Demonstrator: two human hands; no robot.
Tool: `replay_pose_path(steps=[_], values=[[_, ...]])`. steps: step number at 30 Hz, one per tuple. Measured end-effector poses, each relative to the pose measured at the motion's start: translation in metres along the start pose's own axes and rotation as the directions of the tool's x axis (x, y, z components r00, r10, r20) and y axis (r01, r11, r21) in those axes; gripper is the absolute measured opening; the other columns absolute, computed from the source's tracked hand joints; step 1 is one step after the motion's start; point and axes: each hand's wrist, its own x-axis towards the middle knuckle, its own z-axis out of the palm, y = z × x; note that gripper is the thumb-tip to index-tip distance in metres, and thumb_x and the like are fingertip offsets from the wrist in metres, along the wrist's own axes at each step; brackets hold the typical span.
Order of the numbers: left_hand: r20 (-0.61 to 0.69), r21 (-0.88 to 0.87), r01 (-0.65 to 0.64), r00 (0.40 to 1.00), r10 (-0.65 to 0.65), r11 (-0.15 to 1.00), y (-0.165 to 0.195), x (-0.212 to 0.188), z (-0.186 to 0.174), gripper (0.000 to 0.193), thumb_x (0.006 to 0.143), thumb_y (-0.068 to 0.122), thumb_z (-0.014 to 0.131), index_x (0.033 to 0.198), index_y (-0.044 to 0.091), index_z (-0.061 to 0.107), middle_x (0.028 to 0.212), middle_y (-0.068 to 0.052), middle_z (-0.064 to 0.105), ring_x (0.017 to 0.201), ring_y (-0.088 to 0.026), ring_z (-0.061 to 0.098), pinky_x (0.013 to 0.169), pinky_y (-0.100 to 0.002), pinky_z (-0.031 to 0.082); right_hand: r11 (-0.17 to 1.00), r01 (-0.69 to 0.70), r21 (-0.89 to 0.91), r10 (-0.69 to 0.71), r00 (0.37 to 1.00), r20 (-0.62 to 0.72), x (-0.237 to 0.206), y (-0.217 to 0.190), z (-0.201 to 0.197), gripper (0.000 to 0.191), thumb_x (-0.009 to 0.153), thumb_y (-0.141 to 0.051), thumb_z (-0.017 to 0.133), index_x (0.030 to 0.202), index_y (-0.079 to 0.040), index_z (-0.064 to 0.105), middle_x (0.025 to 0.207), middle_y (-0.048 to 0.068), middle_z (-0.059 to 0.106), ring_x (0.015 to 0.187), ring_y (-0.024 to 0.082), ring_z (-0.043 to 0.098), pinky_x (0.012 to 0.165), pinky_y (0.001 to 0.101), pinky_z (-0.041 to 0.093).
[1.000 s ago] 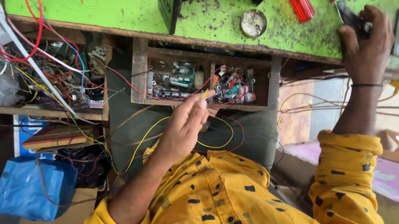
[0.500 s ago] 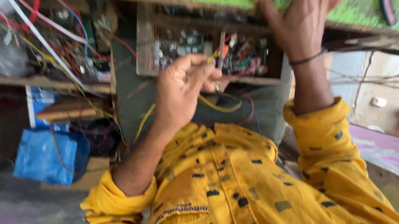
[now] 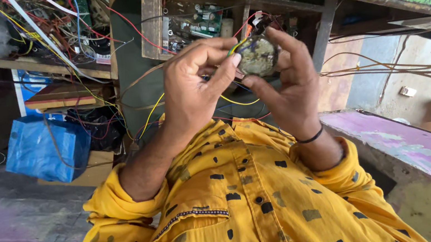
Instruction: The person strips wire ends with pliers, applies solder paste, and solders wires to terminals inside a black metal enclosure. They repeat the process for multiple wires, then place a cover plate over the enclosure.
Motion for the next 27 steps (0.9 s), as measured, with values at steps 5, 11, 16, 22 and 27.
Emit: replay_pose_path(steps=[5, 11, 16, 22, 27], values=[[-0.009, -0.155, 0.084, 0.996, -0.087, 0.984, -0.006, -0.005, -0.001, 0.012, 0.102, 0.004, 0.071, 0.097, -0.005, 0.067, 0.113, -0.010, 0.073, 0.090, -0.005, 0.069, 0.076, -0.022, 0.059, 0.995, 0.075, -0.066, -0.076, 0.997, -0.009, 0.001, 0.005, 0.008, 0.076, 0.096, 0.012, 0.080, 0.158, -0.002, 0.037, 0.140, 0.011, 0.059, 0.129, 0.016, 0.062, 0.111, 0.0295, 0.054], [-0.029, -0.105, 0.133, 0.990, -0.136, 0.986, -0.007, -0.007, -0.005, 0.013, 0.102, 0.004, 0.070, 0.093, -0.004, 0.064, 0.102, -0.006, 0.075, 0.080, 0.000, 0.060, 0.066, -0.018, 0.051, 0.966, 0.121, -0.229, -0.130, 0.991, -0.024, -0.001, 0.004, 0.011, 0.075, 0.094, 0.006, 0.083, 0.155, -0.001, 0.041, 0.143, 0.009, 0.053, 0.130, 0.017, 0.060, 0.112, 0.0300, 0.055], [-0.046, -0.046, 0.069, 0.996, -0.071, 0.997, -0.007, -0.007, -0.004, 0.012, 0.101, 0.003, 0.071, 0.093, -0.003, 0.064, 0.099, -0.004, 0.074, 0.080, 0.001, 0.061, 0.067, -0.018, 0.052, 0.929, 0.147, -0.341, -0.164, 0.986, -0.020, -0.002, 0.001, 0.012, 0.074, 0.093, 0.004, 0.085, 0.154, 0.000, 0.044, 0.138, 0.009, 0.057, 0.125, 0.016, 0.063, 0.107, 0.0288, 0.055], [-0.026, -0.174, 0.145, 0.988, -0.151, 0.974, -0.012, -0.006, -0.003, 0.012, 0.100, 0.003, 0.070, 0.092, -0.005, 0.067, 0.114, -0.010, 0.072, 0.079, 0.000, 0.057, 0.065, -0.018, 0.048, 0.935, 0.137, -0.327, -0.161, 0.986, -0.046, 0.004, 0.008, 0.008, 0.073, 0.093, 0.006, 0.083, 0.153, 0.000, 0.043, 0.136, 0.010, 0.056, 0.123, 0.017, 0.063, 0.106, 0.0297, 0.055], [0.170, -0.358, 0.215, 0.972, -0.163, 0.909, -0.021, -0.004, -0.009, 0.017, 0.102, 0.005, 0.069, 0.089, -0.005, 0.066, 0.134, -0.013, 0.062, 0.100, -0.006, 0.066, 0.086, -0.022, 0.057, 1.000, 0.004, -0.016, -0.005, 0.999, -0.039, 0.009, 0.015, -0.002, 0.070, 0.100, 0.008, 0.075, 0.158, -0.002, 0.038, 0.137, 0.008, 0.063, 0.121, 0.015, 0.066, 0.104, 0.0278, 0.055]])
